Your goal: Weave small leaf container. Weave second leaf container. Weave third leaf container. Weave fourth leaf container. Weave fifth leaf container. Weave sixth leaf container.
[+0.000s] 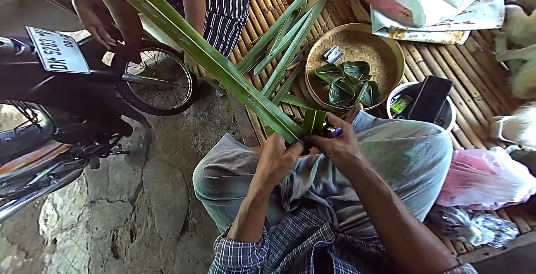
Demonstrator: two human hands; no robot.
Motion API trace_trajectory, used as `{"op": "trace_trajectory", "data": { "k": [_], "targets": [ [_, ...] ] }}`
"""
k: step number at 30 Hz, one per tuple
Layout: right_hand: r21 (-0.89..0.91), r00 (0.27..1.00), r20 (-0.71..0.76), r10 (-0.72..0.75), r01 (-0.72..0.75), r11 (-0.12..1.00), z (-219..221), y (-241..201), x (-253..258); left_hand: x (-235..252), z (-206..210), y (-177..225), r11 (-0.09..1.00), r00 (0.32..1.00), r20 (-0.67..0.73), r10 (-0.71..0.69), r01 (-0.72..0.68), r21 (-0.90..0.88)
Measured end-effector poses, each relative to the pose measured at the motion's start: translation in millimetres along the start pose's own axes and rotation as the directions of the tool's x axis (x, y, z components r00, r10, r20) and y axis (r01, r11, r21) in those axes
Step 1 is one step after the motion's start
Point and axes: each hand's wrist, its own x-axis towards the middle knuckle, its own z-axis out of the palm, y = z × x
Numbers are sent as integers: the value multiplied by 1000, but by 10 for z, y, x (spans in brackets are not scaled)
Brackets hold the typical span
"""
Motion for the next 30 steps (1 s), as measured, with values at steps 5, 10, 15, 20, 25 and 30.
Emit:
{"op": "trace_trajectory", "data": {
  "k": [5, 10, 15, 20, 25, 30],
  "targets": [
    [65, 998, 32, 59, -61, 996, -18, 73, 17, -23, -44, 26, 974, 987, 106, -123, 141, -178],
    [4, 995, 49, 83, -83, 997, -31, 84, -11, -29, -135, 3, 957, 962, 219, -165, 210, -199],
    [-32, 999, 40, 4, -3, 999, -22, 99, -20, -35, -106, 11, 969, 965, 208, -160, 194, -152],
    [-51, 997, 47, -55, 57, 997, -33, 71, -6, -23, -31, -29, 980, 979, 142, -147, 164, -116],
    [-86, 998, 63, -32, 37, 996, -69, 55, -11, 1, 50, -82, 991, 992, 1, -123, 123, -61],
    [-344, 973, 227, -29, 108, 933, -372, -162, 23, 3, -105, -151, 944, 995, -77, -69, 90, 318]
  ]
}}
